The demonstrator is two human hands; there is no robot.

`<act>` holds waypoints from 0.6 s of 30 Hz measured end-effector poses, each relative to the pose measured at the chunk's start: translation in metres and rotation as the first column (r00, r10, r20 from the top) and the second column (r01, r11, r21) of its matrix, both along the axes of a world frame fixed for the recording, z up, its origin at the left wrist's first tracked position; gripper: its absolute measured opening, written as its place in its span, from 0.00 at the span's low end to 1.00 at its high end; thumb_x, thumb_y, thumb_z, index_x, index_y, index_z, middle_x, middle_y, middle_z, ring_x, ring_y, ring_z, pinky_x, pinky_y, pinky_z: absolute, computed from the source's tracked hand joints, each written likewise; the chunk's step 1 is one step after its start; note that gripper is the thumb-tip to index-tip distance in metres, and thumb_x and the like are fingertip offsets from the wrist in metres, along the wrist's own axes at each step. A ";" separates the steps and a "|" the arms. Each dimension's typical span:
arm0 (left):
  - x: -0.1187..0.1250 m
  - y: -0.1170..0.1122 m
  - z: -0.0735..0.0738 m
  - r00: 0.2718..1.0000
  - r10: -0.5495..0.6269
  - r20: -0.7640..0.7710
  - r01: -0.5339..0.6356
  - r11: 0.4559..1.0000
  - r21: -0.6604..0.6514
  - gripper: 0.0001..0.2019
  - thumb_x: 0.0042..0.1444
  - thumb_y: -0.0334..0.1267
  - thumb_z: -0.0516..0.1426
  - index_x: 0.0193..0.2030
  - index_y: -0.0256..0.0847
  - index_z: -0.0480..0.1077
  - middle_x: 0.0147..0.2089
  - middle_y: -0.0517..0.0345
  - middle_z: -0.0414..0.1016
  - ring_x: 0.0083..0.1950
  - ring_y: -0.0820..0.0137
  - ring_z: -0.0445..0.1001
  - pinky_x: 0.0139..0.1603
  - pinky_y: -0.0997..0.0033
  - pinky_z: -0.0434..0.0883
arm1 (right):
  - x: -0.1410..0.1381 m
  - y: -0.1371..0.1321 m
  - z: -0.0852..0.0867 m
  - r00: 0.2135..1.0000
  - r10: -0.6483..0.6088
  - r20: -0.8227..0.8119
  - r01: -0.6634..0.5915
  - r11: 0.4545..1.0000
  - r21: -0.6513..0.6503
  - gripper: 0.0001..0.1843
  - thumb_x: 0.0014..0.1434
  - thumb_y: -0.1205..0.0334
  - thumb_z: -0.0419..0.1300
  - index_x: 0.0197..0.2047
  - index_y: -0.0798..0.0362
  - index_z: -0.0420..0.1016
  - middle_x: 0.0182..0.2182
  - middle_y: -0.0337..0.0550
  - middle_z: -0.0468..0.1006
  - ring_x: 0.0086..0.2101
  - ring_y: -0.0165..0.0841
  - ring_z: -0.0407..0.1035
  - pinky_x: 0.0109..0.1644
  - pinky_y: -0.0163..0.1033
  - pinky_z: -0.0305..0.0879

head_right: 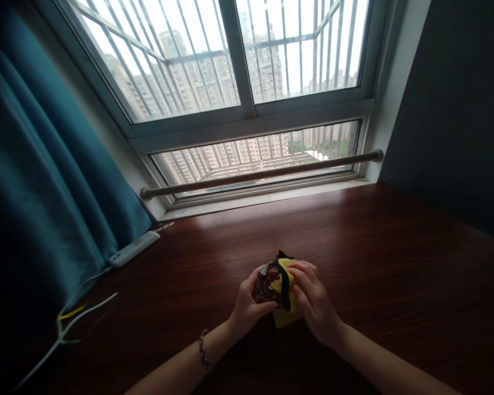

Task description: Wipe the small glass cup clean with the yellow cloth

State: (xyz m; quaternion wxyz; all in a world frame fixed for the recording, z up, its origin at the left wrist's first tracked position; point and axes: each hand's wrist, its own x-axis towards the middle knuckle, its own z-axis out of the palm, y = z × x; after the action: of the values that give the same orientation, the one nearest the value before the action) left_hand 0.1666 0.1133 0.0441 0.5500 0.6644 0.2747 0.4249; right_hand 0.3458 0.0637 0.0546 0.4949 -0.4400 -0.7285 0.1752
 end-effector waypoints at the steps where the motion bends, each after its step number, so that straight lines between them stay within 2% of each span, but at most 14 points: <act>1: 0.000 0.000 0.001 1.000 0.004 -0.005 -0.004 1.000 0.006 0.36 0.39 0.35 0.65 0.55 0.36 0.55 0.51 0.47 0.67 0.51 0.60 0.67 0.54 0.62 0.64 | 0.000 -0.001 0.001 0.999 0.021 0.026 -0.022 0.999 0.025 0.17 0.63 0.62 0.42 0.54 0.51 0.60 0.52 0.48 0.59 0.55 0.39 0.51 0.59 0.47 0.47; 5: 0.000 -0.001 0.004 0.997 0.018 -0.069 -0.015 0.999 0.039 0.36 0.39 0.36 0.65 0.56 0.37 0.55 0.51 0.49 0.67 0.51 0.61 0.67 0.54 0.63 0.64 | -0.001 -0.003 0.005 0.977 0.181 0.111 -0.182 0.983 0.004 0.23 0.63 0.53 0.43 0.56 0.55 0.59 0.53 0.52 0.59 0.56 0.44 0.49 0.60 0.51 0.46; 9: 0.000 -0.003 0.007 0.987 0.045 -0.152 -0.034 0.997 0.076 0.39 0.38 0.38 0.66 0.57 0.37 0.54 0.52 0.50 0.67 0.51 0.61 0.67 0.55 0.63 0.63 | 0.000 -0.003 0.004 0.952 0.292 0.092 -0.284 0.955 -0.087 0.27 0.62 0.48 0.41 0.58 0.55 0.58 0.55 0.53 0.59 0.58 0.45 0.48 0.62 0.53 0.42; 13: -0.001 -0.002 0.006 0.980 0.077 -0.181 -0.064 0.995 0.079 0.40 0.35 0.39 0.66 0.56 0.37 0.55 0.50 0.50 0.68 0.50 0.62 0.68 0.53 0.63 0.65 | 0.004 0.000 0.003 0.940 0.339 0.040 -0.331 0.933 -0.143 0.25 0.63 0.48 0.40 0.56 0.52 0.63 0.54 0.51 0.63 0.56 0.44 0.53 0.61 0.52 0.44; 18: 0.000 0.001 0.001 0.994 0.042 -0.098 -0.044 0.999 -0.021 0.38 0.35 0.37 0.67 0.55 0.36 0.58 0.48 0.49 0.70 0.48 0.61 0.69 0.51 0.64 0.65 | 0.007 0.003 0.009 0.949 0.315 0.023 -0.309 0.941 -0.135 0.24 0.64 0.49 0.39 0.47 0.53 0.69 0.48 0.49 0.69 0.51 0.42 0.60 0.60 0.49 0.49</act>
State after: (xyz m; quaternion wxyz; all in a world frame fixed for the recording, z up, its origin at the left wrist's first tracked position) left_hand 0.1663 0.1148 0.0449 0.5343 0.6718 0.3206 0.4005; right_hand 0.3525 0.0668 0.0640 0.4153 -0.3539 -0.7868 0.2885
